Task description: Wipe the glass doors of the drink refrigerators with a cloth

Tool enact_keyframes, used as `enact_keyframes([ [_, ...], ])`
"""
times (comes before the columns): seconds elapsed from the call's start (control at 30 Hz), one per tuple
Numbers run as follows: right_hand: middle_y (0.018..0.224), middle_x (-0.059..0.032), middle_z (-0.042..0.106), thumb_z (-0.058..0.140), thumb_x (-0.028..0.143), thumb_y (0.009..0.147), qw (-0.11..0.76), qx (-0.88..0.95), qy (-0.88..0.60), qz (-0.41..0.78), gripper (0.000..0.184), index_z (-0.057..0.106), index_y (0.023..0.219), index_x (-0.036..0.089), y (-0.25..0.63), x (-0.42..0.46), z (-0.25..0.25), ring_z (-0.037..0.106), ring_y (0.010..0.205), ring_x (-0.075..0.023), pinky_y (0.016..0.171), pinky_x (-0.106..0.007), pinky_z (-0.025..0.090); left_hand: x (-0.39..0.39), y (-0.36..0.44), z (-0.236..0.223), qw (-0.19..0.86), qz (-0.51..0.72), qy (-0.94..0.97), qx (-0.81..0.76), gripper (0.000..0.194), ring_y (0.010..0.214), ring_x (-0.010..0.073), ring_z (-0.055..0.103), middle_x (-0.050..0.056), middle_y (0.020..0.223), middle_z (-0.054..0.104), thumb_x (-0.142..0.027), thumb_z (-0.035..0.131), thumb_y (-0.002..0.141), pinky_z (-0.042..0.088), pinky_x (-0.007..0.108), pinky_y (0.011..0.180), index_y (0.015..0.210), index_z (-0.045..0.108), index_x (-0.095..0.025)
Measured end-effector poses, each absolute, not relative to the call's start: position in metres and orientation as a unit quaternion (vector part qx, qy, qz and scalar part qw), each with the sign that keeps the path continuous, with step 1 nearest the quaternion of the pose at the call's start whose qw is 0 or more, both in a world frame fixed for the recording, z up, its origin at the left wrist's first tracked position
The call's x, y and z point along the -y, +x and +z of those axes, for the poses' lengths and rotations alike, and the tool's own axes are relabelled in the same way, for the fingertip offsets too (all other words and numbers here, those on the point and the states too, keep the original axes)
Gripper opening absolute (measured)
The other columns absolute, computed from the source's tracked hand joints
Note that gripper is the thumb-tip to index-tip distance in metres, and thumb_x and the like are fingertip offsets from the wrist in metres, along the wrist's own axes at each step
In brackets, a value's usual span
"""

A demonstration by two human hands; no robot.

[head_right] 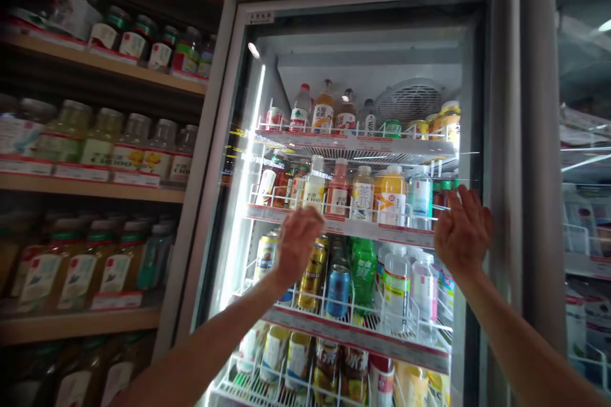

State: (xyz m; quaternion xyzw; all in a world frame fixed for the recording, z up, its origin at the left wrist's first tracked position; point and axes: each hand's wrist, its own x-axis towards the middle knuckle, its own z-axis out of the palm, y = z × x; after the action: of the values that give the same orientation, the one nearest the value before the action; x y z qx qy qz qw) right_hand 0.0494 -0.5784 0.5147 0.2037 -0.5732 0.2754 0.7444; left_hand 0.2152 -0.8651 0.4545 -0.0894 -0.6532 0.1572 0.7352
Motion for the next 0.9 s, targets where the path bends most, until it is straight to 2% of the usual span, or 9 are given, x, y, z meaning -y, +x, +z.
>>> enact_keyframes([
  [0.07,0.134,-0.011,0.047,0.031,0.032,0.085,0.754,0.558,0.214,0.274,0.047,0.05,0.125,0.016,0.047,0.577,0.514,0.038,0.128,-0.0213,0.105,-0.042,0.029,0.843,0.208,0.44,0.658,0.244,-0.21,0.681,0.037,0.133,0.0169,0.028,0.0,0.133,0.048,-0.02,0.043,0.086,0.028,0.038,0.108,0.121,0.05,-0.027],
  [0.13,0.133,-0.0109,0.048,0.031,0.033,0.085,0.757,0.551,0.22,0.275,0.048,0.05,0.125,0.016,0.045,0.577,0.514,0.038,0.128,-0.0209,0.105,-0.041,0.029,0.853,0.214,0.441,0.642,0.262,-0.222,0.686,0.037,0.133,0.0167,0.027,-0.001,0.132,0.049,-0.019,0.042,0.086,0.027,0.038,0.109,0.121,0.051,-0.027],
  [0.27,0.135,-0.009,0.047,0.031,0.034,0.085,0.754,0.557,0.211,0.277,0.048,0.05,0.126,0.017,0.044,0.578,0.514,0.038,0.128,-0.021,0.106,-0.041,0.029,0.922,0.241,0.481,0.786,0.118,0.009,0.606,0.035,0.135,0.0219,0.024,0.008,0.137,0.043,-0.018,0.038,0.087,0.03,0.044,0.106,0.118,0.054,-0.02],
  [0.37,0.134,-0.0096,0.047,0.031,0.033,0.085,0.75,0.566,0.201,0.276,0.048,0.05,0.126,0.016,0.047,0.579,0.514,0.039,0.128,-0.0214,0.106,-0.041,0.029,0.925,0.238,0.498,0.827,0.043,0.075,0.555,0.034,0.135,0.0234,0.022,0.011,0.142,0.034,-0.02,0.038,0.088,0.031,0.046,0.105,0.117,0.054,-0.018],
  [0.5,0.134,-0.0104,0.047,0.032,0.031,0.085,0.75,0.564,0.207,0.277,0.047,0.05,0.126,0.016,0.048,0.578,0.515,0.039,0.127,-0.0218,0.105,-0.042,0.031,0.867,0.216,0.476,0.729,0.136,-0.087,0.665,0.036,0.135,0.0179,0.024,0.003,0.134,0.047,-0.016,0.038,0.087,0.033,0.043,0.106,0.118,0.054,-0.024],
  [0.6,0.133,-0.0109,0.048,0.032,0.031,0.086,0.752,0.557,0.215,0.28,0.046,0.05,0.125,0.016,0.047,0.577,0.515,0.039,0.127,-0.0218,0.105,-0.042,0.031,0.866,0.22,0.469,0.663,0.215,-0.16,0.699,0.037,0.134,0.016,0.026,0.001,0.133,0.048,-0.015,0.04,0.086,0.034,0.038,0.107,0.119,0.053,-0.025],
  [0.67,0.133,-0.0114,0.048,0.033,0.033,0.086,0.753,0.555,0.214,0.282,0.046,0.05,0.125,0.015,0.047,0.578,0.516,0.04,0.127,-0.0224,0.105,-0.042,0.03,0.894,0.232,0.482,0.703,0.19,-0.1,0.678,0.036,0.133,0.0174,0.029,0.003,0.137,0.044,-0.015,0.04,0.086,0.035,0.038,0.106,0.119,0.053,-0.023],
  [0.8,0.133,-0.0119,0.048,0.035,0.034,0.086,0.756,0.555,0.204,0.281,0.047,0.049,0.126,0.016,0.049,0.581,0.515,0.04,0.126,-0.0235,0.104,-0.043,0.031,0.931,0.237,0.531,0.82,0.016,0.094,0.564,0.035,0.133,0.0251,0.028,0.011,0.142,0.034,-0.017,0.038,0.086,0.034,0.048,0.105,0.118,0.054,-0.017],
  [0.9,0.134,-0.0114,0.047,0.033,0.034,0.086,0.753,0.56,0.204,0.28,0.047,0.049,0.126,0.016,0.05,0.58,0.515,0.039,0.127,-0.0226,0.104,-0.042,0.031,0.886,0.211,0.541,0.799,0.049,0.044,0.598,0.038,0.134,0.0245,0.026,0.01,0.141,0.036,-0.015,0.032,0.088,0.033,0.051,0.105,0.12,0.052,-0.017],
])
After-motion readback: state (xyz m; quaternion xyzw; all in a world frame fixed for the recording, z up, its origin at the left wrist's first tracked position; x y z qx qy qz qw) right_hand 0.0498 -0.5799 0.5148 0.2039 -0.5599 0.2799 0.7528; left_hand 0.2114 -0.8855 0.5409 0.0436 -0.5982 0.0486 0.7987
